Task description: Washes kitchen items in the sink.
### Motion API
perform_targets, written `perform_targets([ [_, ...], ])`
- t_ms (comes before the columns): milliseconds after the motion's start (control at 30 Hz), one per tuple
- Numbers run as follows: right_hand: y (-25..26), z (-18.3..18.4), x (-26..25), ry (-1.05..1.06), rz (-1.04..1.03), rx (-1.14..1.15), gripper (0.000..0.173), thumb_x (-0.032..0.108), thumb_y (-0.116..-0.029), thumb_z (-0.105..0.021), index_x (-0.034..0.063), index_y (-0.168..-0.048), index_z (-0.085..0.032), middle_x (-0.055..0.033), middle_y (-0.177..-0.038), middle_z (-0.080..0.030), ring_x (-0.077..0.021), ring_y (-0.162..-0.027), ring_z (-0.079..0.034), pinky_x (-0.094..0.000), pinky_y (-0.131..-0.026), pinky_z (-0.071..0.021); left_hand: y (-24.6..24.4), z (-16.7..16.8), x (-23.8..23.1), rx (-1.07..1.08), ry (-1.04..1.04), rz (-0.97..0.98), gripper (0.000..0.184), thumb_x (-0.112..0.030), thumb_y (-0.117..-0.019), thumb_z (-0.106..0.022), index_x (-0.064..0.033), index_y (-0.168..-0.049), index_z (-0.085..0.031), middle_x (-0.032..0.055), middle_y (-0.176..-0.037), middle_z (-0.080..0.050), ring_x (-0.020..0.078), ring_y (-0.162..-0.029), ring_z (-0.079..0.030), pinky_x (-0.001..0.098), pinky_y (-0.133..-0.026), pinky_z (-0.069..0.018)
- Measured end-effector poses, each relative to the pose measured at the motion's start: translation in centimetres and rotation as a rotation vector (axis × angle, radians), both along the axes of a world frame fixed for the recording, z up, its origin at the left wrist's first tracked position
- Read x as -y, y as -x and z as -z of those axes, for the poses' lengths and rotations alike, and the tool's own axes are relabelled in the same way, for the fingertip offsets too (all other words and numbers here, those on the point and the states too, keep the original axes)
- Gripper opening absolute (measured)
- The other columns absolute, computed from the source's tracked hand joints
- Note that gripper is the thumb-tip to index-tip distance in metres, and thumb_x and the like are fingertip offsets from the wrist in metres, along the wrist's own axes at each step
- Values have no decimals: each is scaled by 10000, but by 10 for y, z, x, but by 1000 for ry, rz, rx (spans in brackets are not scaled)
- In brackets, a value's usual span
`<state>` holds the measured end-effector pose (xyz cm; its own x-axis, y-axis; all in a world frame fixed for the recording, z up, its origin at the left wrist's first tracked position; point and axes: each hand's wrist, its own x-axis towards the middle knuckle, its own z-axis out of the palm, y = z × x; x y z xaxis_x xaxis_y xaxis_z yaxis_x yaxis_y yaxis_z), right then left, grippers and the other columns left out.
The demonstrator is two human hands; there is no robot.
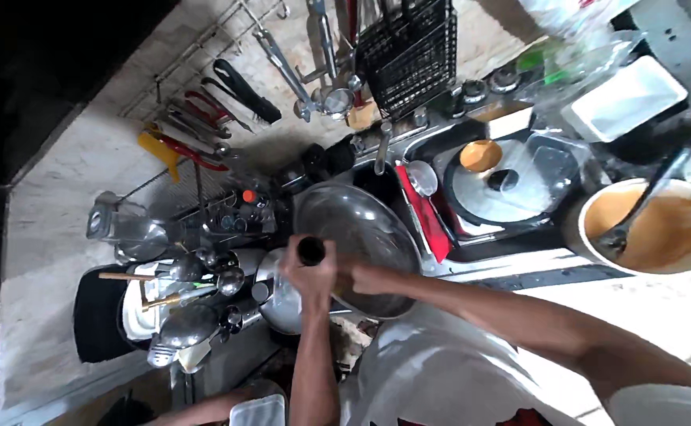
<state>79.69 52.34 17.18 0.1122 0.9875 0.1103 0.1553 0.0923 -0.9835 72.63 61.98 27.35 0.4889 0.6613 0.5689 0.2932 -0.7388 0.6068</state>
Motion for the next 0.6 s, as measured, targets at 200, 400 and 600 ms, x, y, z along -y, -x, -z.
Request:
perform_targets([
  [200,-45,57,-82,104,542,170,532,70,-932,-702,118,-1434,-532,-167,-1480,-529,-350,-1204,-629,-570,-914,-566,-8,7,23,-67,-93,59,249,-231,-707,-835,-42,-815,-714,34,-703,-710,87,-619,-690,280,-549,-597],
  [400,-68,154,-6,462,169,614,553,185,-916,-710,108,-1447,-573,-191,-1556,-470,-418,-1407,-474,-594,-1113,-445,-13,-1,0,-82,-131,-66,236,-248,-706,-840,-83,-832,-728,15,-741,-727,101,-632,-694,314,-537,-587],
  [600,-30,57,81,487,-141,93,643,598,-1037,-415,102,-1384,-633,-150,-1466,-574,-281,-1365,-542,-523,-1159,-414,-27,-6,-28,-246,-15,-226,265,-310,-761,-847,-148,-931,-724,2,-753,-711,147,-640,-692,411,-525,-575],
])
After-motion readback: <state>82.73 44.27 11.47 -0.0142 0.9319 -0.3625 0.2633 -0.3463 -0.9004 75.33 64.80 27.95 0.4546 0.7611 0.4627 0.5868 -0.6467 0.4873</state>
